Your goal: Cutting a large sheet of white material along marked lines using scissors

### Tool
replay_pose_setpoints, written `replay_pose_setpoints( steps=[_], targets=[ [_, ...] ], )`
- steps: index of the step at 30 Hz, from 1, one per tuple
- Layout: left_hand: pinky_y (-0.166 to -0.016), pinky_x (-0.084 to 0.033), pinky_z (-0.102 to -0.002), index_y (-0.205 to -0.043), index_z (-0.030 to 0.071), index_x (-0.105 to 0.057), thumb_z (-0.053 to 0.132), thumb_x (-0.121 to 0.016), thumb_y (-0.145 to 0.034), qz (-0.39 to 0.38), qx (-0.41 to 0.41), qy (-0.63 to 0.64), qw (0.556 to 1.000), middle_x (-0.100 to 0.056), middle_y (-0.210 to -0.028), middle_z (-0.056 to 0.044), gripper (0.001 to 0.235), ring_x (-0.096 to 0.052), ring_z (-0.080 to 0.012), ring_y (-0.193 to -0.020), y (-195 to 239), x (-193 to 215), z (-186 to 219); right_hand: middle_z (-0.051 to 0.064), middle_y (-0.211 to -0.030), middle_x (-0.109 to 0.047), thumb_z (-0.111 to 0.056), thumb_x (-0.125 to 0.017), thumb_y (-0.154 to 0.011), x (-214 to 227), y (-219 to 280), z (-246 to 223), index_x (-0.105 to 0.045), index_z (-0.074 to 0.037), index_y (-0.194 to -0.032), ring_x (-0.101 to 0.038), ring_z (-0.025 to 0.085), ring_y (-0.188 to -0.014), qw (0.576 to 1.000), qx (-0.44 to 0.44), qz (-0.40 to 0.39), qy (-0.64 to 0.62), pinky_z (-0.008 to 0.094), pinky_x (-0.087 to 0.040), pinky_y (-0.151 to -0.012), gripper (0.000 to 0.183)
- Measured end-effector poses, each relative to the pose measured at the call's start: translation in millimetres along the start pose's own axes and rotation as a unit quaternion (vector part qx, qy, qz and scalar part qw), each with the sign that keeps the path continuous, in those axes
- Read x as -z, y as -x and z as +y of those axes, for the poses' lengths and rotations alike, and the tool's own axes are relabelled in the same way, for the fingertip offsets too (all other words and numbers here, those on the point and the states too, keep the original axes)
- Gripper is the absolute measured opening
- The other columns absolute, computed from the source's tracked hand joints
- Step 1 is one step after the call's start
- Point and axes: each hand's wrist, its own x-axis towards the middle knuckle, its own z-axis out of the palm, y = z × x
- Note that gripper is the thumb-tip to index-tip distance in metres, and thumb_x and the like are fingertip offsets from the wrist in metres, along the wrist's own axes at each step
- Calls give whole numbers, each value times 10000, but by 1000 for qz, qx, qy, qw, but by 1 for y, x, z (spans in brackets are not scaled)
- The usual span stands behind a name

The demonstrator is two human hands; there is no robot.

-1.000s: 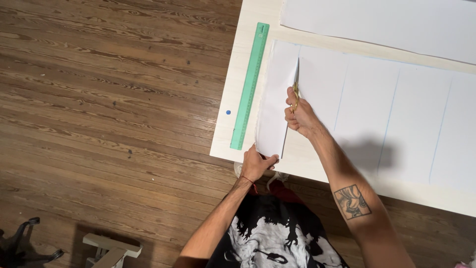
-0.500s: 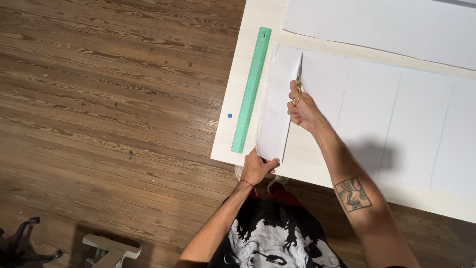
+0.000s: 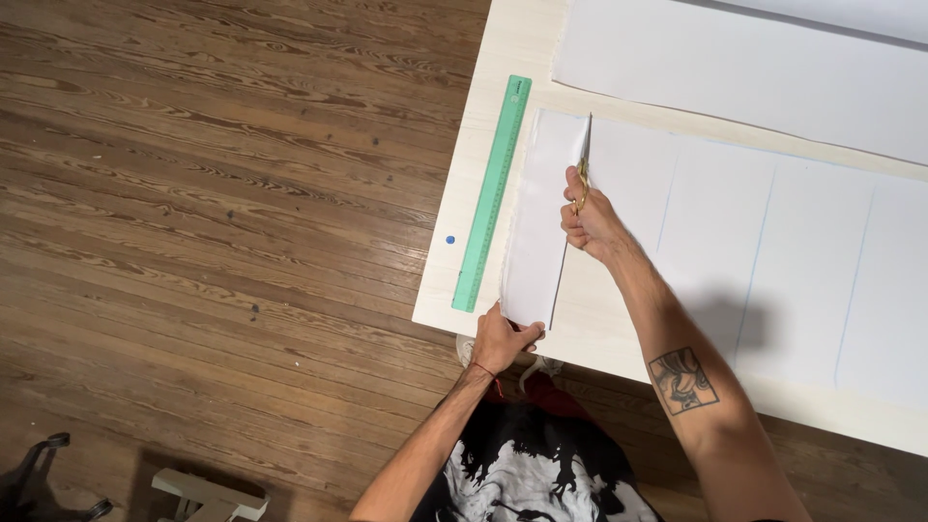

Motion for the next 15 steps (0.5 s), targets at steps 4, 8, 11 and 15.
replay_pose_setpoints(
  steps=[4,8,11,15],
  targets=[
    [-678,-719,-266,-1276,-79,-662,197,-920,-951,3,-4,-4,1000,-881,-995,-235,499,-840,-175,-700,0,0,-1,-83,-601,-261,-849,-589,-1123,3,-6,4,-423,-240,-1038,-212,34,-444,1000,2,0,-1,157,-185,-344,637],
    [-706,-710,-291,-1266,-76,-673,202,-911,-950,7,-11,-6,1000,-882,-974,-223,484,-839,-174,-707,1,0,1,-86,-602,-255,-871,-559,-1111,1,-2,-2,-421,-241,-1040,-213,32,-448,1000,1,-2,-5,149,-180,-351,648],
    [-707,-707,-301,-1261,-73,-677,210,-911,-950,7,-13,-10,1000,-883,-970,-219,481,-844,-182,-712,-3,1,-5,-89,-603,-250,-881,-548,-1105,0,-4,-4,-417,-243,-1043,-206,30,-452,1000,4,-3,-7,150,-175,-352,654],
    [-717,-707,-320,-1251,-76,-678,208,-905,-959,12,-18,-16,1000,-882,-979,-230,466,-839,-183,-711,-3,1,-5,-86,-596,-253,-836,-602,-1126,6,-17,3,-426,-247,-1040,-215,39,-440,1000,12,-4,-7,164,-184,-339,621]
  ],
)
